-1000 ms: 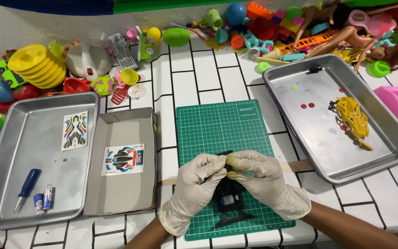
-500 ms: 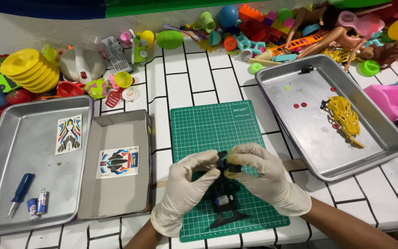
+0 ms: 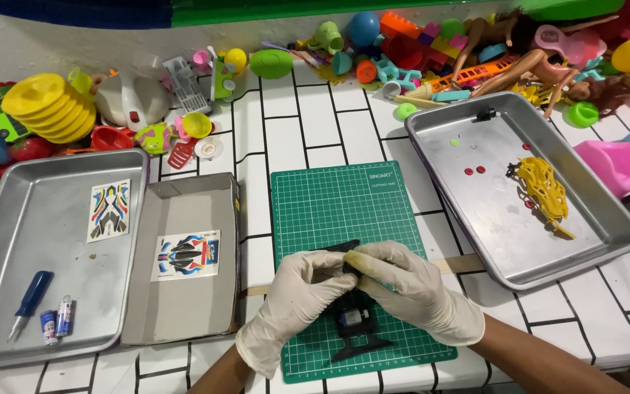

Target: Assembling a mini 4WD toy car by installing internal components like gears and motor into the chassis on a cutting mat.

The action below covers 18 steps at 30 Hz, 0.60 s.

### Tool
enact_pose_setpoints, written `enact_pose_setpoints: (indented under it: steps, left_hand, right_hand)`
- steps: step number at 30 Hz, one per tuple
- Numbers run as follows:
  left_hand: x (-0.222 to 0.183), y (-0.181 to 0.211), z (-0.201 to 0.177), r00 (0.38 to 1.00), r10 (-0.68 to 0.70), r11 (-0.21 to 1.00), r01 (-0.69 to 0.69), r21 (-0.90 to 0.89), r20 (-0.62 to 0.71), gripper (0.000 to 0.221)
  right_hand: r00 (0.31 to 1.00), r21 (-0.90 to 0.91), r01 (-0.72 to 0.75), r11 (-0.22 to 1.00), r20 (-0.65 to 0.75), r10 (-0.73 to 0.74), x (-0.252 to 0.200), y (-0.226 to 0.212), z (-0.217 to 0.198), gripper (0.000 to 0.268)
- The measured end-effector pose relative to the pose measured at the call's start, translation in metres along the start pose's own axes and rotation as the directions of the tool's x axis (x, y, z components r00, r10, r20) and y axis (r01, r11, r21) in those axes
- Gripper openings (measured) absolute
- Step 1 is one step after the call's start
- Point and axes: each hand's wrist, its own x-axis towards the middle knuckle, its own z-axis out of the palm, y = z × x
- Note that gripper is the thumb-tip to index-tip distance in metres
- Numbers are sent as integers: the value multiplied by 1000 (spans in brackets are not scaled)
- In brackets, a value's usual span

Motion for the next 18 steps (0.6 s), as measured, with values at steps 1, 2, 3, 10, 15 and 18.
enact_pose_setpoints:
  steps: [1,2,3,10,15,18]
  left_hand:
    - [0,-3,-1,1000,1,1000,-1,0,-3,29]
    - [0,-5,-1,998,-31,1000,31,-4,-51,35]
    - [1,-8,-2,993,-62,998,61,-8,-96,41]
    - [-6,2,-5,999,30,999,-29,-31,21,32]
    - [-5,-4,-4,999,-38,997,40,-62,38,28]
    - [-2,-6,-6,996,-55,995,61,-73,76,17]
  right_hand:
    - [1000,2,2,1000,1,-2,0,0,0,42]
    - [1000,21,-28,999,-7,28,0,-1,-1,50]
    - [998,37,-58,998,-16,58,-1,-1,-2,58]
    - [994,200,-80,976,95,62,0,0,-1,50]
    - [1000,59,-23,998,11,23,5,-4,2,47]
    - [999,75,25,997,43,-28,3,-1,1,52]
